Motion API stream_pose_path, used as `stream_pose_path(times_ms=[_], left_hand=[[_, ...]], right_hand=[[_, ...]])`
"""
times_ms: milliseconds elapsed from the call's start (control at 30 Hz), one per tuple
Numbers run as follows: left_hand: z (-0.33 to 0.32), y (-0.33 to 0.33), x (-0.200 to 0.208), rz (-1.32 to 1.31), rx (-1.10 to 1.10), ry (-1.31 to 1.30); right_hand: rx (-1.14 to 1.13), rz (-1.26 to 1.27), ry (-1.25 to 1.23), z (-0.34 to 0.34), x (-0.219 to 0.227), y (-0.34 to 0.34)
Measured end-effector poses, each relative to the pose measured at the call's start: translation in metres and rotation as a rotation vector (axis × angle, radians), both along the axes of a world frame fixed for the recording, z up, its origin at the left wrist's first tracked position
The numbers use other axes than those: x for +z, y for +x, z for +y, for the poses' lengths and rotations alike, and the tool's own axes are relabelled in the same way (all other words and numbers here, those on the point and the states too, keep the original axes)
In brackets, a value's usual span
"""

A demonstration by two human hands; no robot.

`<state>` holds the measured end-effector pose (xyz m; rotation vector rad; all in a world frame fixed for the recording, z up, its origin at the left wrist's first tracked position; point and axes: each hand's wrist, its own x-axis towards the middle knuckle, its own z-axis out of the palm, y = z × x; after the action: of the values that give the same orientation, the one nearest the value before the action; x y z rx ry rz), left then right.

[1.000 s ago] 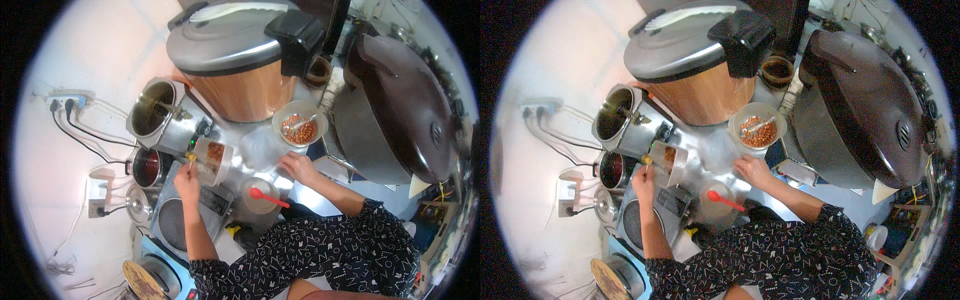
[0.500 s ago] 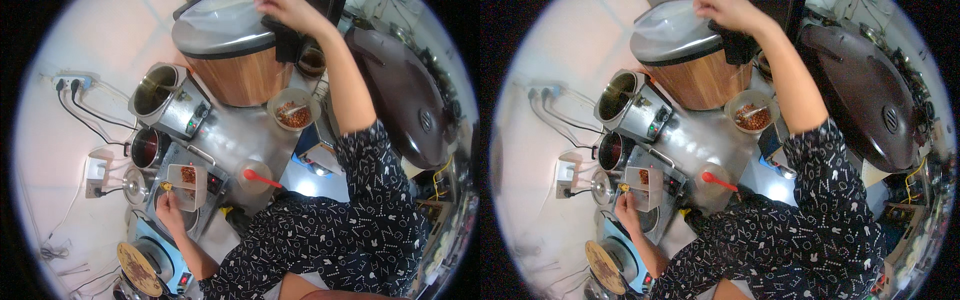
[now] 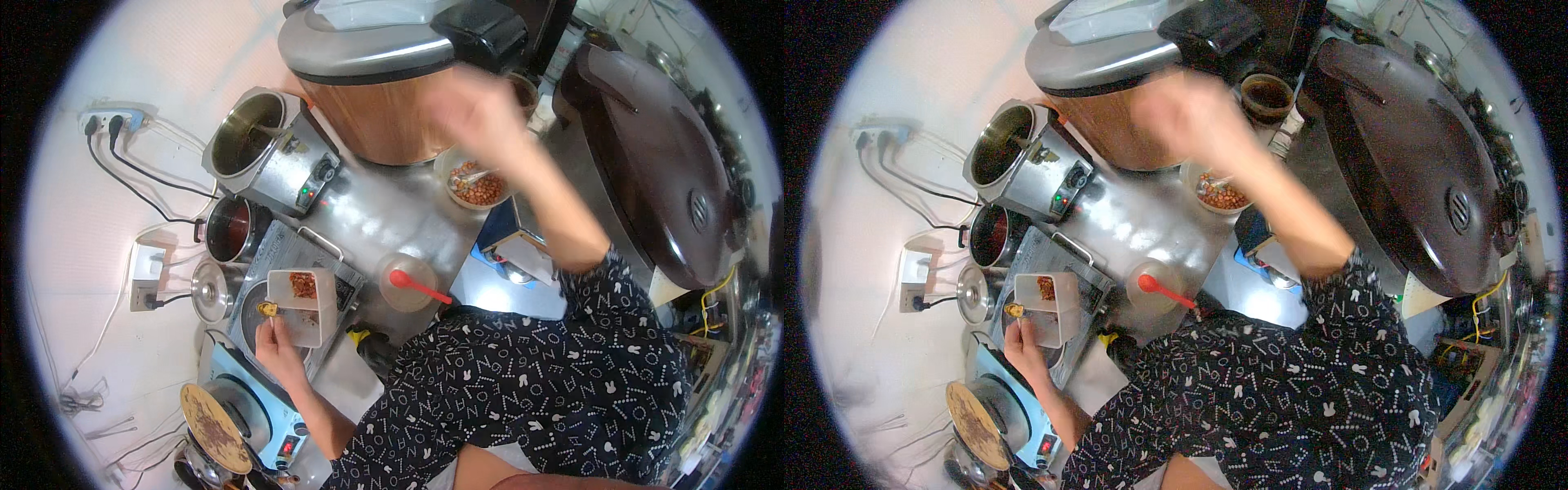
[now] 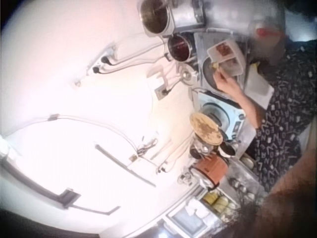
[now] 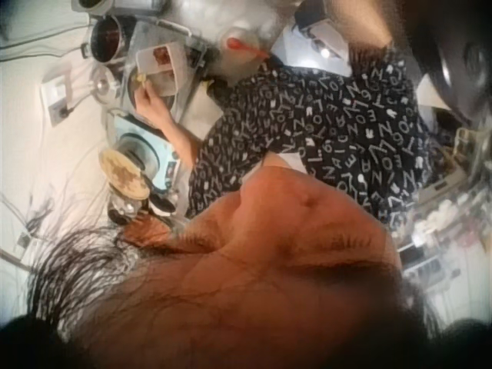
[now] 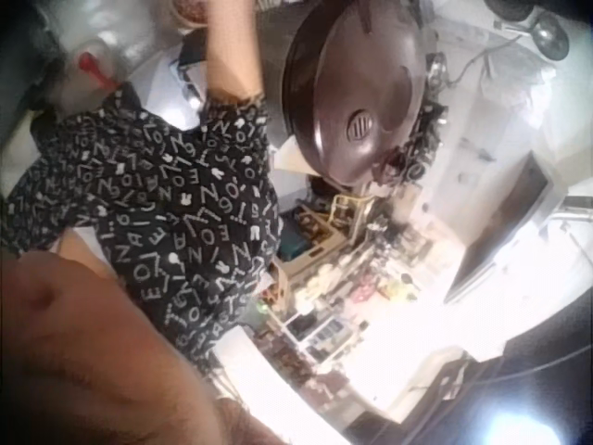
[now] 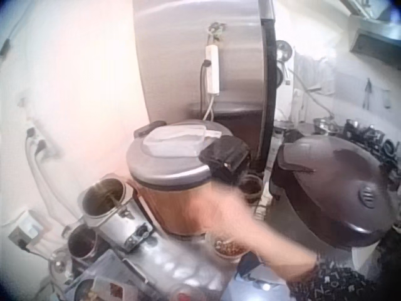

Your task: The person assembles multiple noodle bowls by adding bean sprouts, enoki mushrooms, and sliced egg from stainless steel trays into small plastic containers using tongs. They then move to a separate station and add a spoonful of chili oil to a small container.

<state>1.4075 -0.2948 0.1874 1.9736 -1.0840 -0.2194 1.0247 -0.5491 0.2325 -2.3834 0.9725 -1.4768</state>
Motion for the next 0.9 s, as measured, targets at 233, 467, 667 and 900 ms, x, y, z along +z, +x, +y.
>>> stream_pose_path(times_ms=[233, 467, 667, 900], left_hand=[[0.028, -0.014, 0.004, -0.172, -0.013, -0.007], [0.02, -0.035, 0.009, -0.159, -0.021, -0.041], [0.009, -0.07, 0.01, -0.228, -0.124, -0.035], [0.039, -0.109, 0.003, 0.128, 0.185, 0.039]], right_hand=[[0.162, 0.471, 1.113, 0.125, -0.152, 0.03], [0.177, 0.37, 1.016, 0.119, -0.191, 0.05], [-0.167, 0.827, 0.722, 0.073, -0.156, 0.003], [0.947, -0.19, 1.037, 0.144, -0.085, 0.099]])
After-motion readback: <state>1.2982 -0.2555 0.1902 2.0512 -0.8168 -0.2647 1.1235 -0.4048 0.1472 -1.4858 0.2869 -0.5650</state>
